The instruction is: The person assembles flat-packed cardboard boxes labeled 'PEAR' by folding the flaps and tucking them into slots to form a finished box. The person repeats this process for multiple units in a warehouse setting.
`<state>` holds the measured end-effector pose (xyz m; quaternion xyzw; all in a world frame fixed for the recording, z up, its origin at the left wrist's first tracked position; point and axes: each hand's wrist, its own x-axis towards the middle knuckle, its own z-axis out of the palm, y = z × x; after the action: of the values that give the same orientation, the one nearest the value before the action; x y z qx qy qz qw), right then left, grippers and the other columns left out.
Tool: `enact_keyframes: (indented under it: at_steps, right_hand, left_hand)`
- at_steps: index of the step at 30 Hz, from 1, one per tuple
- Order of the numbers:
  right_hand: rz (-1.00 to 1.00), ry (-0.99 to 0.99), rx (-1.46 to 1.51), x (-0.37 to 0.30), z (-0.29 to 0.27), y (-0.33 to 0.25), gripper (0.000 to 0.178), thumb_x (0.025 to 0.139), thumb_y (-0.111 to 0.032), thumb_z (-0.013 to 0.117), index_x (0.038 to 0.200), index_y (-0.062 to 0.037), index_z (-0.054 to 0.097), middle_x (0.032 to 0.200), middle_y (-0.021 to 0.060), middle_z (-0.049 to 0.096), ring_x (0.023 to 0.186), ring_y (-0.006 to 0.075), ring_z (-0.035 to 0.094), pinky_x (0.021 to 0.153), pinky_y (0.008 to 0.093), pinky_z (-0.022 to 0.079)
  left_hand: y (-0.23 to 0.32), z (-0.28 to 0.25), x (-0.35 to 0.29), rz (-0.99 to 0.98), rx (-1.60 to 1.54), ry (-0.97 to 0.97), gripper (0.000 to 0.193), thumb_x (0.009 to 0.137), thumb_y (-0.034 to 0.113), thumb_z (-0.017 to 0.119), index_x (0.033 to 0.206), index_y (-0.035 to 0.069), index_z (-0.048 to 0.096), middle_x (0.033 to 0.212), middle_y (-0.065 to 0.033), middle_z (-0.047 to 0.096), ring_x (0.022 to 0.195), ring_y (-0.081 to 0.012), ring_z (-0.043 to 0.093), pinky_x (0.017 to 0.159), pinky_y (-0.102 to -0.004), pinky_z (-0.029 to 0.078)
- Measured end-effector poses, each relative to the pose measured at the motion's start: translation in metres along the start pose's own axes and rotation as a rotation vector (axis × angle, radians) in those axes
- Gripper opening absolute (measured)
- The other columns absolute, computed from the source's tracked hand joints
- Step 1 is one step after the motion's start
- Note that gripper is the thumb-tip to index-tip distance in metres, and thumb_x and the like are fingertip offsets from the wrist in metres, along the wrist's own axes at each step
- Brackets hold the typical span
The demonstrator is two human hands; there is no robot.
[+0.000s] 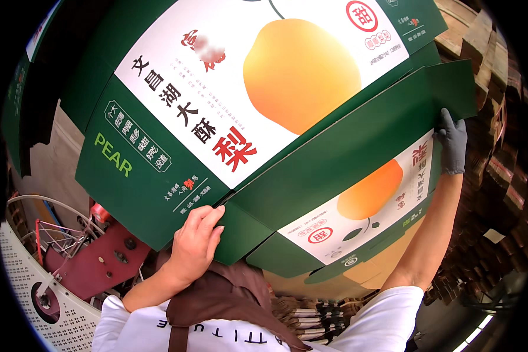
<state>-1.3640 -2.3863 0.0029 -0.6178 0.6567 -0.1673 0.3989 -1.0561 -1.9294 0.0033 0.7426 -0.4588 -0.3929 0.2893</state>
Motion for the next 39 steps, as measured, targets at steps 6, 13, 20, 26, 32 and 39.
enact_keyframes:
  at_steps: [6, 13, 20, 26, 32, 39]
  right_hand:
    - [0.029, 0.024, -0.001, 0.018, -0.022, 0.025, 0.027, 0.094, -0.017, 0.064, 0.116, -0.0006, 0.06, 0.088, -0.0011, 0.054, 0.065, 0.0039, 0.047, 0.058, 0.0193, 0.044]
    - [-0.056, 0.003, -0.081, 0.017, -0.015, 0.019, 0.026, 0.094, -0.011, 0.061, 0.118, 0.0004, 0.061, 0.088, -0.0004, 0.054, 0.069, 0.0056, 0.05, 0.061, 0.0202, 0.045]
    - [-0.059, -0.002, -0.05, 0.019, -0.016, 0.023, 0.027, 0.095, -0.015, 0.062, 0.118, -0.0025, 0.061, 0.08, -0.002, 0.053, 0.061, 0.0033, 0.045, 0.056, 0.018, 0.04]
    - [-0.032, 0.007, -0.026, 0.021, -0.012, 0.023, 0.022, 0.094, -0.018, 0.065, 0.111, -0.0045, 0.062, 0.076, -0.004, 0.051, 0.055, 0.0022, 0.039, 0.053, 0.0176, 0.037]
    - [-0.022, 0.018, -0.028, 0.019, -0.007, 0.02, 0.021, 0.094, -0.02, 0.065, 0.109, -0.0054, 0.062, 0.075, -0.005, 0.05, 0.054, 0.0021, 0.036, 0.052, 0.0179, 0.037]
    - [-0.034, 0.014, -0.068, 0.024, -0.009, 0.027, 0.022, 0.093, -0.021, 0.066, 0.11, -0.0058, 0.063, 0.077, -0.0052, 0.051, 0.055, 0.0023, 0.036, 0.053, 0.018, 0.036]
  left_hand:
    - [-0.008, 0.007, 0.007, 0.109, 0.118, 0.003, 0.057, 0.073, -0.004, 0.067, 0.128, 0.006, 0.059, 0.104, -0.0083, 0.054, 0.08, -0.0226, 0.058, 0.06, -0.0328, 0.052]
    - [-0.007, 0.002, 0.009, 0.075, 0.14, -0.063, 0.061, 0.072, -0.004, 0.072, 0.131, 0.008, 0.059, 0.103, -0.0112, 0.053, 0.085, -0.0265, 0.059, 0.065, -0.0352, 0.053]
    - [-0.009, 0.005, 0.012, 0.059, 0.113, -0.062, 0.063, 0.072, -0.004, 0.072, 0.131, 0.01, 0.059, 0.102, -0.0112, 0.052, 0.085, -0.027, 0.058, 0.065, -0.0359, 0.052]
    - [-0.009, 0.005, 0.013, 0.047, 0.115, -0.076, 0.063, 0.072, -0.003, 0.072, 0.132, 0.011, 0.058, 0.102, -0.011, 0.052, 0.085, -0.0268, 0.058, 0.065, -0.0356, 0.052]
    - [-0.009, 0.006, 0.015, 0.043, 0.112, -0.077, 0.062, 0.073, -0.002, 0.072, 0.132, 0.012, 0.058, 0.101, -0.0102, 0.052, 0.084, -0.0261, 0.058, 0.064, -0.0351, 0.052]
    - [-0.009, 0.005, 0.017, 0.043, 0.101, -0.089, 0.06, 0.075, -0.002, 0.071, 0.132, 0.012, 0.058, 0.1, -0.0101, 0.052, 0.083, -0.0258, 0.058, 0.063, -0.0352, 0.051]
